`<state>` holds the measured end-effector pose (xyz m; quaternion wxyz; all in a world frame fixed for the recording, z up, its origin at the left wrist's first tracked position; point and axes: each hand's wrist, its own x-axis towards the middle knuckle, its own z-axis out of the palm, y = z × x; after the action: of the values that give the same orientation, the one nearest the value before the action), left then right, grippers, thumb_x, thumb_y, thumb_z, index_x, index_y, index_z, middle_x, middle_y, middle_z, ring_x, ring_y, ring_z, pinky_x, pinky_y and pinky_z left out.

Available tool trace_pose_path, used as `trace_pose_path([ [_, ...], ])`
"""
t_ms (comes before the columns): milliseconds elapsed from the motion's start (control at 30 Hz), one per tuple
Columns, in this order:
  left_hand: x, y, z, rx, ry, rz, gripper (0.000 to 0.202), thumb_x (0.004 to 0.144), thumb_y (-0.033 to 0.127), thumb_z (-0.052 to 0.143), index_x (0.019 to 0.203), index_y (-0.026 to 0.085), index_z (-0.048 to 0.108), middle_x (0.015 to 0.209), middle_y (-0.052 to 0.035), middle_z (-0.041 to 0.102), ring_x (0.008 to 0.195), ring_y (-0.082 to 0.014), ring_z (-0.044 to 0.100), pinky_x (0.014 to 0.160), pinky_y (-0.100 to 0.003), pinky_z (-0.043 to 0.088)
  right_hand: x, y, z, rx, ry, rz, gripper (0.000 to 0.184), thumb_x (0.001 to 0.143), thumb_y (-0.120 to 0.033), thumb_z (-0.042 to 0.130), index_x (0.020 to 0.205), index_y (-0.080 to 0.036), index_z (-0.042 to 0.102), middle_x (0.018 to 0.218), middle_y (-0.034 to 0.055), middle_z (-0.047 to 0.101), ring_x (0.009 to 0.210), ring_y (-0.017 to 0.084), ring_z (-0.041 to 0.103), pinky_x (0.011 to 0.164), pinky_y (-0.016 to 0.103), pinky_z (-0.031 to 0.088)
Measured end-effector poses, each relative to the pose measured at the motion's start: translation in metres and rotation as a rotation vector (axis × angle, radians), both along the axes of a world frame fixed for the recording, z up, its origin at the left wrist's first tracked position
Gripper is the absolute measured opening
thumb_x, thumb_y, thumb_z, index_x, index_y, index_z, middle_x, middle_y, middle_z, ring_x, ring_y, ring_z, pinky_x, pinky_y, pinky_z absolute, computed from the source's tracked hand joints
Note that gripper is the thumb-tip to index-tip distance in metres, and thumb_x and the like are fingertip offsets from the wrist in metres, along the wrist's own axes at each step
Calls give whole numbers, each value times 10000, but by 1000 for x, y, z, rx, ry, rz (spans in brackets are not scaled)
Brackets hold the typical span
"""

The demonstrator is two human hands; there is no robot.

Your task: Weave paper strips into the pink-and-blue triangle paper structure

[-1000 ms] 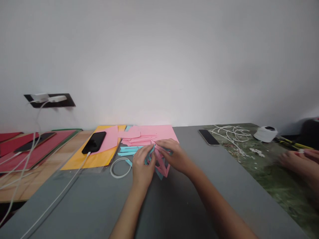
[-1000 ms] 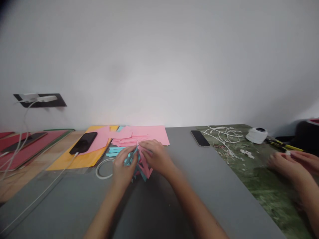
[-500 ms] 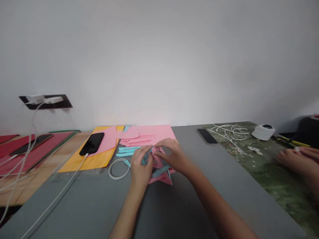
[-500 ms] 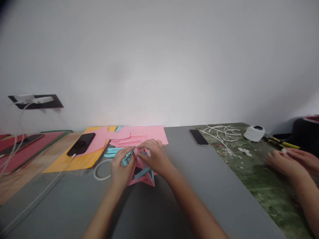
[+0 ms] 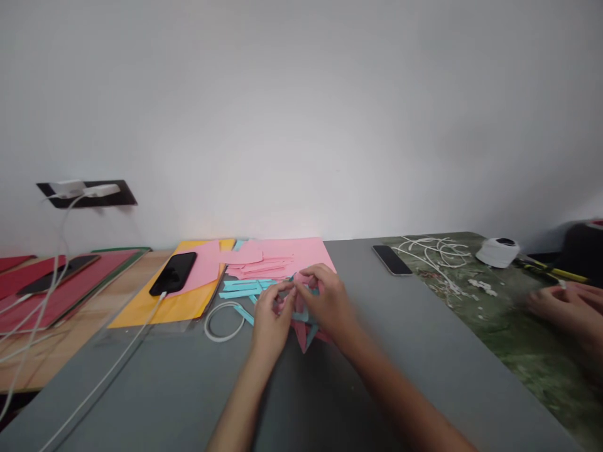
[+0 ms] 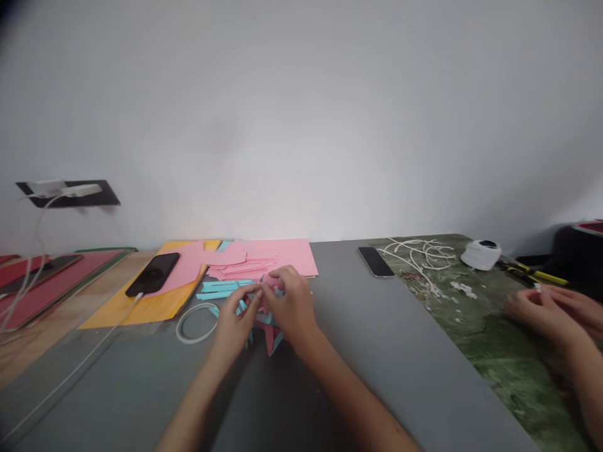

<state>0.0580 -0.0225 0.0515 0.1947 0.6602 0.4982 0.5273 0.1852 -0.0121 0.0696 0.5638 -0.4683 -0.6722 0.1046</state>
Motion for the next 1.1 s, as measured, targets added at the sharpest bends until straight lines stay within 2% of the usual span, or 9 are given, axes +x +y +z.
trace_pose_path([
  [133, 0, 3, 0, -145, -216, -78, 229, 786, 368, 543, 798, 159, 637, 749, -37, 634, 683, -141, 536, 637, -249, 446, 1, 0, 4, -40, 47, 130, 60, 774, -193, 575, 756, -191, 632, 751, 33, 644, 683, 142, 581, 648, 268, 458],
  [300, -2, 4, 4, -278, -410, -196, 275, 758, 397, 581, 831, 143, 658, 785, -57, 662, 742, -155, 575, 676, -257, 462, 6, 2, 9, -68, 34, 214, 95, 751, -143, 585, 761, -195, 664, 727, 21, 647, 625, 118, 563, 606, 247, 460],
  [500, -2, 1, 6, -284, -415, -129, 252, 721, 389, 625, 794, 156, 686, 762, -47, 681, 727, -158, 594, 666, -257, 471, 9, 1, 13, -48, 6, 274, 90, 754, -152, 591, 756, -192, 671, 723, 33, 653, 624, 124, 571, 611, 261, 477],
  [700, -3, 3, 4, -292, -397, -145, 277, 719, 414, 620, 796, 159, 696, 781, -57, 691, 728, -165, 606, 672, -272, 483, 12, 0, 17, -95, 15, 279, 61, 750, -213, 619, 735, -198, 677, 711, 30, 653, 630, 126, 581, 619, 262, 491],
  [833, -1, 2, 6, -272, -369, -104, 287, 699, 427, 632, 761, 154, 696, 752, -55, 688, 718, -168, 606, 646, -269, 484, 13, 4, 13, -103, 45, 286, 58, 731, -246, 650, 722, -199, 682, 699, 33, 661, 605, 128, 571, 594, 263, 491],
  [933, 1, 0, 8, -221, -354, 9, 283, 666, 416, 663, 742, 143, 672, 715, -47, 667, 670, -155, 588, 595, -253, 475, 12, 6, 10, -105, 54, 281, 64, 731, -248, 652, 712, -199, 688, 683, 35, 661, 595, 129, 563, 580, 263, 485],
  [1000, 2, -2, 8, -117, -294, 96, 249, 669, 393, 670, 721, 150, 656, 684, -35, 648, 645, -146, 571, 599, -257, 468, 11, 7, 8, -101, 59, 273, 64, 733, -241, 649, 710, -196, 689, 685, 37, 662, 610, 133, 571, 586, 264, 484],
  [1100, 2, -4, 6, 100, -113, 157, 175, 720, 356, 638, 721, 183, 663, 713, -33, 654, 700, -160, 578, 686, -297, 459, 9, 9, 4, -70, 67, 271, 67, 736, -238, 642, 706, -196, 685, 685, 36, 663, 620, 136, 582, 590, 265, 488],
])
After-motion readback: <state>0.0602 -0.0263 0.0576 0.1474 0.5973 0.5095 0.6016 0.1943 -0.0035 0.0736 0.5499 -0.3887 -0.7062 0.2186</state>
